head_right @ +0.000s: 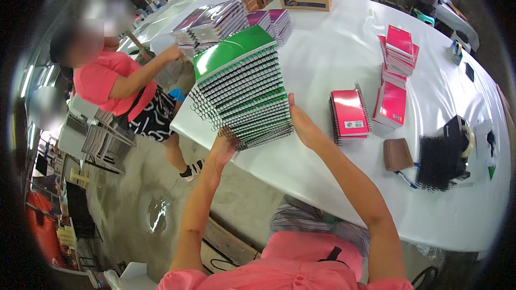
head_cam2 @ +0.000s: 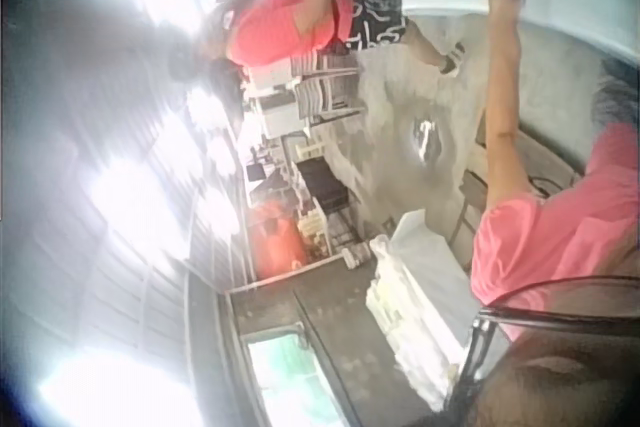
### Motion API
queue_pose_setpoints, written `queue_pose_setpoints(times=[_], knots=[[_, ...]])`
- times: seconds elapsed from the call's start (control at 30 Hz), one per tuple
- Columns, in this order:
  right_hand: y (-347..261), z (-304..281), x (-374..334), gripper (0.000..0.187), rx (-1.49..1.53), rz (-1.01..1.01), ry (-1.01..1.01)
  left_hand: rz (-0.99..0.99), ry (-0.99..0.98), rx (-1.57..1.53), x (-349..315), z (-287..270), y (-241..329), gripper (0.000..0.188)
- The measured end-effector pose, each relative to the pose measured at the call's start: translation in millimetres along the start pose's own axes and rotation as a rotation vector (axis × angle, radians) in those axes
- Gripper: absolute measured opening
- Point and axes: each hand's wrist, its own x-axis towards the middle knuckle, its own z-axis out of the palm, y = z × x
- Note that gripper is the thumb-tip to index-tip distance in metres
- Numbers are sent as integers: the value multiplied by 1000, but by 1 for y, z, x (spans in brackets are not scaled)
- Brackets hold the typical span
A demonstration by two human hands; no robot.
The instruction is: The person uses pliers to cut the ends of spiral bindings on a stack of notebooks and then moves the stack on the table.
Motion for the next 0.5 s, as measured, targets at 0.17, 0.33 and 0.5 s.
queue_pose_setpoints(times=[0.17,0.33,0.5], knots=[[-5,-26,-13,77,40,42,-28,29,-29,-12,-6,17,-20,22],[-13,-42,-25,74,44,74,51,-16,34,-37,-24,59,-18,35],[-19,-51,-33,73,34,106,22,-1,-4,-43,-31,67,-24,36]])
